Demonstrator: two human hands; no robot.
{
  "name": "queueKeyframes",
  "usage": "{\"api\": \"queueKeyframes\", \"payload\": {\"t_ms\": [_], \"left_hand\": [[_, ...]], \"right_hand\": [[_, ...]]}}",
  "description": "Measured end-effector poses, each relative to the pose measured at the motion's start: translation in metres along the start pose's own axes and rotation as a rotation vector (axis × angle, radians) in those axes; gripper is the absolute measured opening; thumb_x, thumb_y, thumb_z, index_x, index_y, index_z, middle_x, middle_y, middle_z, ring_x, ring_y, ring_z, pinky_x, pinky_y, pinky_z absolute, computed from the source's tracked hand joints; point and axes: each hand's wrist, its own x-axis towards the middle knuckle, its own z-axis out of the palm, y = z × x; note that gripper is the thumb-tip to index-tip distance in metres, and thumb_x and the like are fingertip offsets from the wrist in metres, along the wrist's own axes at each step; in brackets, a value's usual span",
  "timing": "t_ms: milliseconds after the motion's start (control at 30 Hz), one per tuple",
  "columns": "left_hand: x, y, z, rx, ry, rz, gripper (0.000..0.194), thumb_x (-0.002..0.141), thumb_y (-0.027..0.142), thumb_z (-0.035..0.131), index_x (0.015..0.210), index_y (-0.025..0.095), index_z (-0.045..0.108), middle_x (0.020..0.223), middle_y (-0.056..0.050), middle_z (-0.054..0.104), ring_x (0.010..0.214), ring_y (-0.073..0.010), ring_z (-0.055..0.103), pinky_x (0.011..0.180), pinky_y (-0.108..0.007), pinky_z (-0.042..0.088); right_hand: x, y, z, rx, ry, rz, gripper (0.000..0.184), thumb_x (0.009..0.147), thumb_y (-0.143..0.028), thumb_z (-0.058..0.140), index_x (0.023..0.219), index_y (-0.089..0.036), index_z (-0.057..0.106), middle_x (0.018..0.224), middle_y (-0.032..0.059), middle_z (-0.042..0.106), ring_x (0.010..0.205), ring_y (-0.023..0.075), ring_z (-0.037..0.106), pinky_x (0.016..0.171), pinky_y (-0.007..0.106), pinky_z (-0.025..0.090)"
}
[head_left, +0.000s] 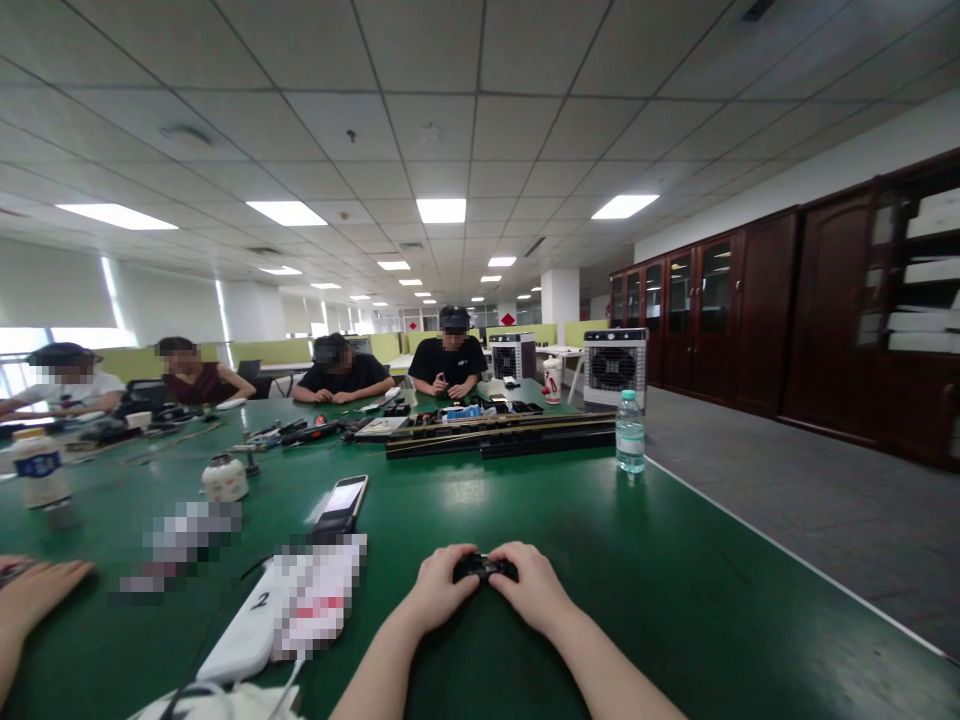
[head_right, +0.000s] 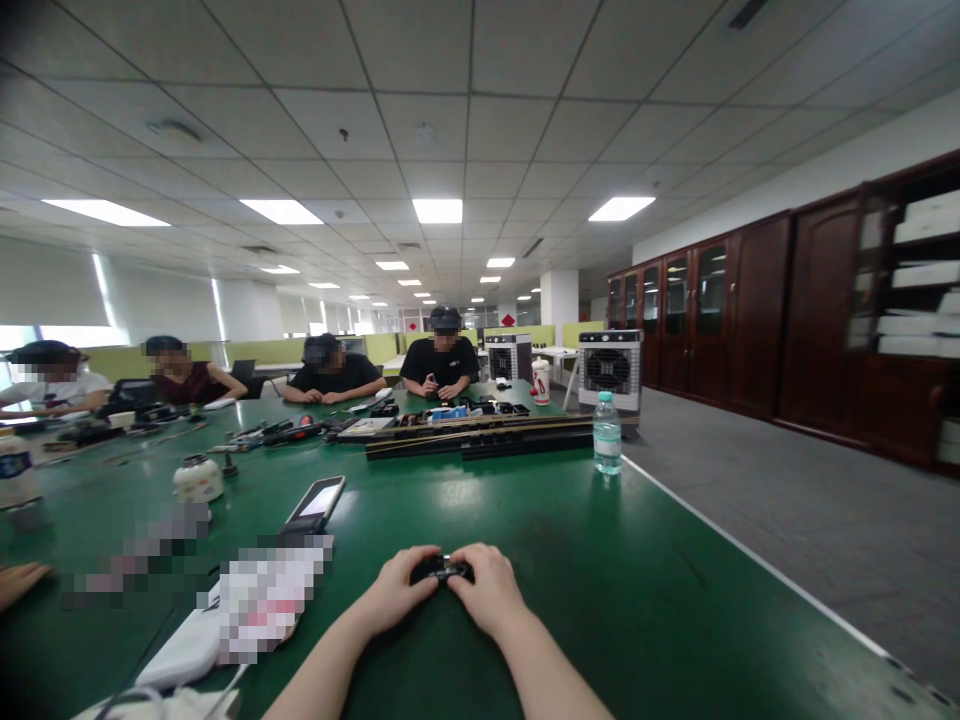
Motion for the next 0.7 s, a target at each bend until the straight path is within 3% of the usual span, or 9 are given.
{"api": "queueKeyframes", "payload": {"t_ms": [300, 700], "left_hand": [[-0.0011, 0.0018, -0.0008, -0.009, 0.005, -0.030, 0.052, 0.073, 0.030, 0.058, 0.124, 0.019, 0.057, 0.125, -0.008, 0.061, 0.118, -0.0254, 0.051, 0.104, -0.035, 0.035], [-0.0034, 0.0075, -0.0041, 0.018, -0.015, -0.023, 0.043, 0.076, 0.027, 0.054, 0.119, 0.020, 0.060, 0.119, -0.006, 0.064, 0.114, -0.0230, 0.053, 0.101, -0.032, 0.038]], "right_hand": [[0.0011, 0.0029, 0.0019, -0.025, 0.000, 0.011, 0.022, 0.075, -0.025, 0.059, 0.094, -0.023, 0.069, 0.103, 0.0037, 0.069, 0.101, 0.0230, 0.058, 0.091, 0.034, 0.040], [0.0034, 0.0045, 0.0002, 0.031, 0.029, 0.026, 0.022, 0.077, -0.028, 0.057, 0.096, -0.023, 0.068, 0.102, 0.0038, 0.069, 0.100, 0.0220, 0.059, 0.091, 0.033, 0.041]]}}
